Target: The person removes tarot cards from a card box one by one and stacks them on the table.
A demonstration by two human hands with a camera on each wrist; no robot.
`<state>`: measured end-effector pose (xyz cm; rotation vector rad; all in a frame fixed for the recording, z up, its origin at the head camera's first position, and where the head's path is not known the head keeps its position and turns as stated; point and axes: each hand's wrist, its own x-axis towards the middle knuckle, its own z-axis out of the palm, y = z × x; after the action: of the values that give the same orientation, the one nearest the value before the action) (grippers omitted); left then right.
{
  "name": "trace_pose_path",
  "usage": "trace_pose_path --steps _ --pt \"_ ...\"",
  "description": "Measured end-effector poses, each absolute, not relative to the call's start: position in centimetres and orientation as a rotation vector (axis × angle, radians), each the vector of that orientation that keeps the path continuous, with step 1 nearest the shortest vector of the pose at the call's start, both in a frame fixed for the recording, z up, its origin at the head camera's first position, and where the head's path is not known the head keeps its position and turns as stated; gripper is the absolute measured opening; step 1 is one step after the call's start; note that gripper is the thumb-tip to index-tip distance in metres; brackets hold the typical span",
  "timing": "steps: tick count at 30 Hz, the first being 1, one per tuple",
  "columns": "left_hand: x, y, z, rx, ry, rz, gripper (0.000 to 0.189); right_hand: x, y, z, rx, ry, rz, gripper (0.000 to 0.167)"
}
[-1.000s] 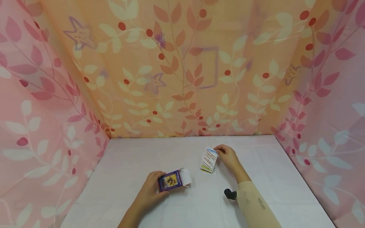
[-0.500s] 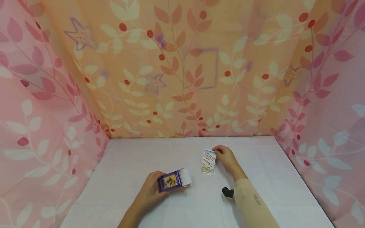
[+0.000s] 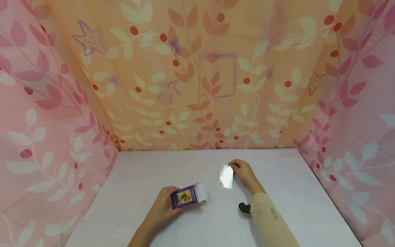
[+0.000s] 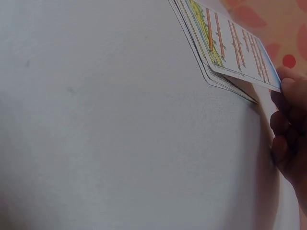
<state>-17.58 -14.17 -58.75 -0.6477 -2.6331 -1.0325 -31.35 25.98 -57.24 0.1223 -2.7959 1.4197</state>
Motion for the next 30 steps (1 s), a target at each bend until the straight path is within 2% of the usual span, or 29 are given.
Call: trace_pose_path --steps 30 --pt "-17.6 -14.2 -58.8 -0.643 -2.639 -1.032 0.084 -32.0 26.0 -58.3 0.174 -2.862 1.141 0.016"
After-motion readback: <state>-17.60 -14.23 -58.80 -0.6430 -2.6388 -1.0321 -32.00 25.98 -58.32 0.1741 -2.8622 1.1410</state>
